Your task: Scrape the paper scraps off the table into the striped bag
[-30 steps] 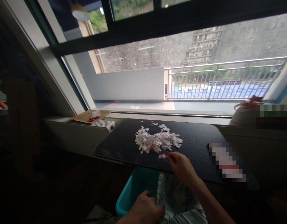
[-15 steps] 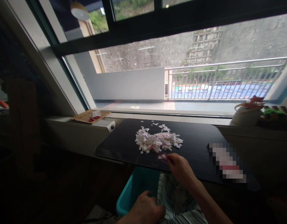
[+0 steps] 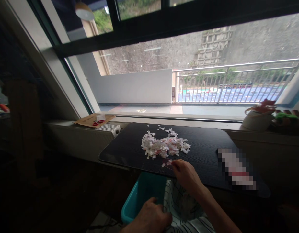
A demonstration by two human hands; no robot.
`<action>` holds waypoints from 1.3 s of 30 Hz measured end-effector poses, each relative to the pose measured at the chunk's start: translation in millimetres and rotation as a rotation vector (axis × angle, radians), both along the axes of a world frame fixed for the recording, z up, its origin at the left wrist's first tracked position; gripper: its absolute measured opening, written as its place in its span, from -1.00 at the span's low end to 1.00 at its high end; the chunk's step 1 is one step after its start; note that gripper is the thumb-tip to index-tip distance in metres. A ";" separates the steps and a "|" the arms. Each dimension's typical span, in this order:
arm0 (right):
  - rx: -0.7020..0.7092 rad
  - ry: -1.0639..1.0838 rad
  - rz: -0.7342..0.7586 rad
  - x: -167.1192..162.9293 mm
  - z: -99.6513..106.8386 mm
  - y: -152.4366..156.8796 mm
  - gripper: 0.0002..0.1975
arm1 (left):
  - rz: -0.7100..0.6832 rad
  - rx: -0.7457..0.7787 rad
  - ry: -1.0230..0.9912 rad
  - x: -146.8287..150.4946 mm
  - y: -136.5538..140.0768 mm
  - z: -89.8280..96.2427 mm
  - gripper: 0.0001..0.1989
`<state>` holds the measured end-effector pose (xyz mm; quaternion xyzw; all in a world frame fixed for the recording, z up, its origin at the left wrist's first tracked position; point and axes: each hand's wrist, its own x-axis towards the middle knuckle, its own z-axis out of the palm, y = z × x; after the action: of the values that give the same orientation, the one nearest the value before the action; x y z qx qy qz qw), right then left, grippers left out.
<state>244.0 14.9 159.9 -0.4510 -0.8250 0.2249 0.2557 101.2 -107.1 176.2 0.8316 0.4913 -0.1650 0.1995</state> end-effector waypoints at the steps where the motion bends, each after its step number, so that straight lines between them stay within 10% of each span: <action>1: 0.000 0.003 -0.009 1.0 0.2 0.5 -0.69 | 0.004 0.012 -0.010 -0.5 -0.3 -1.9 -0.67; 39: -0.059 0.058 0.056 -4.2 -0.4 -15.8 -0.70 | -0.001 -0.001 -0.032 -0.9 0.4 2.5 -0.64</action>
<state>239.8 -0.9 159.5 -0.4285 -0.8226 0.2691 0.2595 100.4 -106.7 178.6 0.8343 0.4875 -0.1523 0.2076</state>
